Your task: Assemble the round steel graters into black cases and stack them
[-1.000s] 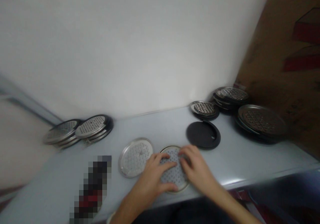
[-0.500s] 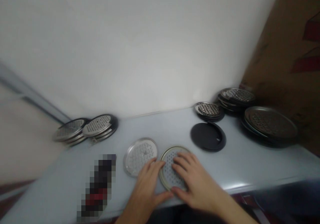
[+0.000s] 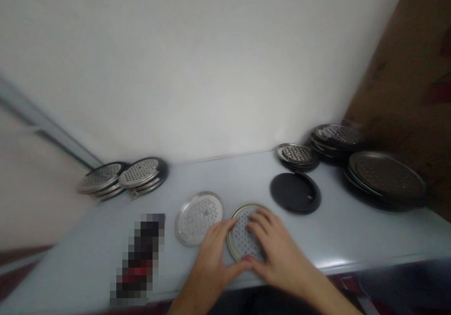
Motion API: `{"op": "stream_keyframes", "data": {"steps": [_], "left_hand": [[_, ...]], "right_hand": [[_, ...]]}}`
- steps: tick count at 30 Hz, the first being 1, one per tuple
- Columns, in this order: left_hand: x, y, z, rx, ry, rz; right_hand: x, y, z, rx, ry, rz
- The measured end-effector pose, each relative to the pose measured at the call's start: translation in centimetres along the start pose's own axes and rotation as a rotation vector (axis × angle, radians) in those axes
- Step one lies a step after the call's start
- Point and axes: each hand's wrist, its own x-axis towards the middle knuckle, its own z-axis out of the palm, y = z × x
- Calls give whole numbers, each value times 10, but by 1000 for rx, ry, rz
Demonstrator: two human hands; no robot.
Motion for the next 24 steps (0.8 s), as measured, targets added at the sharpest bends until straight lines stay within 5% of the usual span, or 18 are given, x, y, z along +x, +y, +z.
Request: {"op": "stream_keyframes", "data": {"steps": [24], "left_hand": [[6, 0, -4, -45, 60, 21]], "right_hand": [[4, -1, -2, 6, -14, 50]]}}
